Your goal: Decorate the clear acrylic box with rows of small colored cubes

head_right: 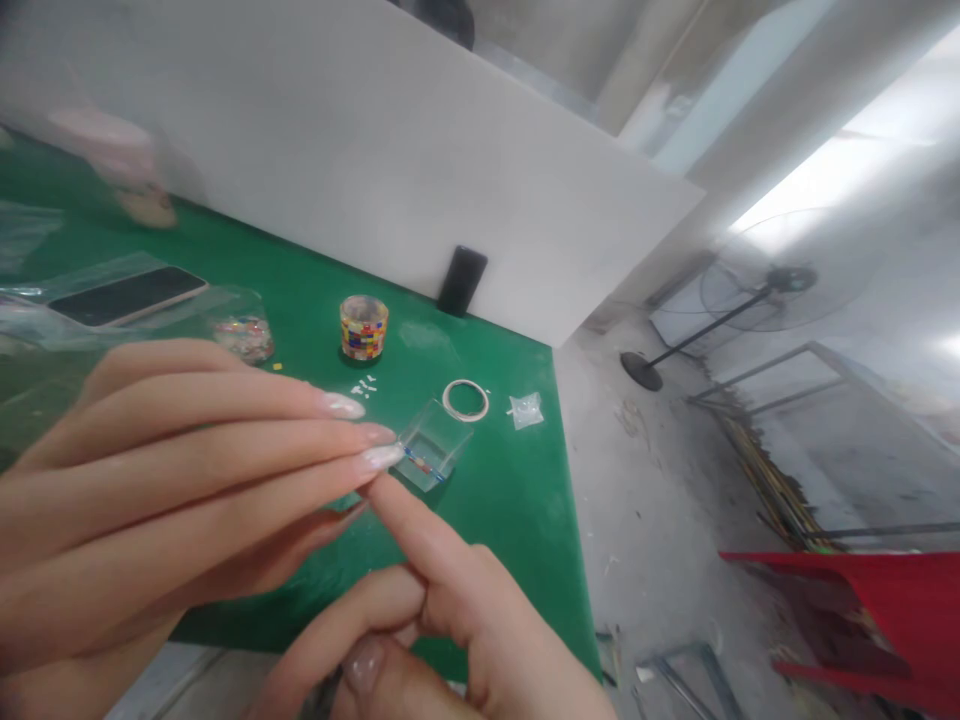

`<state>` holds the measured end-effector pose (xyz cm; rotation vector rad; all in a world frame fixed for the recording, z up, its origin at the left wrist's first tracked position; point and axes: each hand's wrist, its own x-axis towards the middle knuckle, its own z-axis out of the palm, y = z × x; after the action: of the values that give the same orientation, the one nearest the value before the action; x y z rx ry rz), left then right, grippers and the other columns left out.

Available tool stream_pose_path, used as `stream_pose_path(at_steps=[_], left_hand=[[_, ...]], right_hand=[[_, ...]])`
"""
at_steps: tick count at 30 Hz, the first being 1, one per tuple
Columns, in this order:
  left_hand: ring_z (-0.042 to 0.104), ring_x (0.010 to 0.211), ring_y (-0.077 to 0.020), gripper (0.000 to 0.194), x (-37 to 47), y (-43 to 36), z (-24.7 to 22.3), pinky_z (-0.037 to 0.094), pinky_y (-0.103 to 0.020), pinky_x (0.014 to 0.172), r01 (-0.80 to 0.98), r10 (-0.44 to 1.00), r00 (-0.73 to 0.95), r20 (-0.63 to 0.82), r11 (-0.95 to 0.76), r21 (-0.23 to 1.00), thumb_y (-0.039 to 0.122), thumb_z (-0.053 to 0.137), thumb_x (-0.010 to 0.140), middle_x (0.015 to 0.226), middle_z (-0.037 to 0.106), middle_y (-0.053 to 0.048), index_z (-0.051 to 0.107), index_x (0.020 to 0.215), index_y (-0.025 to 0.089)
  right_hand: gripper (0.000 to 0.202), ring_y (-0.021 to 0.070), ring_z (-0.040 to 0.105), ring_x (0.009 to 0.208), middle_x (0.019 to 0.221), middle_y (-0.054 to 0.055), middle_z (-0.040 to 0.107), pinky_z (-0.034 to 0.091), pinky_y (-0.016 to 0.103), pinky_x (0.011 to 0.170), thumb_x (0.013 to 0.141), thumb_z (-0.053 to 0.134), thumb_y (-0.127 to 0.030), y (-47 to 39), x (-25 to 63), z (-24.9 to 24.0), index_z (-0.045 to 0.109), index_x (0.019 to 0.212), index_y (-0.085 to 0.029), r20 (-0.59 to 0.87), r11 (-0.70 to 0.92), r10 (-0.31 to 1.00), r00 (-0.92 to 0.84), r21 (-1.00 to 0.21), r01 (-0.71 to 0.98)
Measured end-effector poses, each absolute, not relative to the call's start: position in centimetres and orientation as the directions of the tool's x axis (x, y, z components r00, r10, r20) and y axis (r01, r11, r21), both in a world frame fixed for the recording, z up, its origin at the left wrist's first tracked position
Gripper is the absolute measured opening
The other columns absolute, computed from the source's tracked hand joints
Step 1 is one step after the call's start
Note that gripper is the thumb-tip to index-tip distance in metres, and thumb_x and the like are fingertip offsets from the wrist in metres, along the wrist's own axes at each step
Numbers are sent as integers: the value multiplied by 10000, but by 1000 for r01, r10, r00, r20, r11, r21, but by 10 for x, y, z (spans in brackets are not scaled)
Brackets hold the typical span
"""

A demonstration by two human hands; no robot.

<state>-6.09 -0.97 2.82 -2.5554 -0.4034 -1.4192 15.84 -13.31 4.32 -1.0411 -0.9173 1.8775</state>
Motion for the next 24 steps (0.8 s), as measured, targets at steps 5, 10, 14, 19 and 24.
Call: stream_pose_path(at_steps=[5, 10, 14, 19, 24], left_hand=[[731, 1323, -150, 213, -62, -11, 23, 536, -391, 1197, 334, 143, 549, 824, -941, -59, 284, 531, 1192, 1319, 850, 57, 706, 1285, 207], [746, 1258, -132, 183, -61, -11, 23, 614, -387, 979, 341, 114, 575, 810, -934, -110, 274, 542, 1175, 1279, 853, 45, 702, 1229, 205], [788, 1144, -158, 185, -61, -9, 22, 656, -382, 883, 337, 82, 579, 811, -930, -146, 289, 569, 1148, 1257, 849, 37, 737, 1174, 216], [827, 1016, -137, 153, -61, -9, 31, 657, -362, 858, 380, 87, 460, 883, -919, -108, 218, 661, 1101, 1221, 864, 81, 813, 1110, 203], [848, 960, -167, 107, -60, -12, 38, 670, -381, 911, 395, 138, 343, 929, -919, -9, 263, 729, 1084, 1108, 908, 47, 822, 1103, 214]], right_hand=[[659, 42, 817, 841, 1005, -156, 897, 634, 191, 835, 1063, 754, -421, -129, 156, 38, 489, 1647, -573, -318, -427, 880, -352, -855, -294], [811, 47, 797, 782, 993, -135, 894, 636, 190, 766, 1034, 726, -378, -120, 152, 41, 348, 1741, -500, -364, -480, 850, -382, -833, -275], [783, 44, 800, 786, 985, -145, 892, 637, 204, 802, 1042, 712, -375, -125, 151, 41, 367, 1733, -499, -355, -476, 851, -388, -834, -280], [692, 8, 805, 808, 1036, -175, 897, 607, 157, 812, 1059, 727, -378, -129, 150, 41, 456, 1670, -555, -312, -460, 858, -409, -820, -340], [732, 22, 795, 732, 905, -141, 895, 593, 112, 746, 999, 799, -354, -126, 153, 42, 516, 1662, -479, -320, -430, 885, -339, -841, -328]])
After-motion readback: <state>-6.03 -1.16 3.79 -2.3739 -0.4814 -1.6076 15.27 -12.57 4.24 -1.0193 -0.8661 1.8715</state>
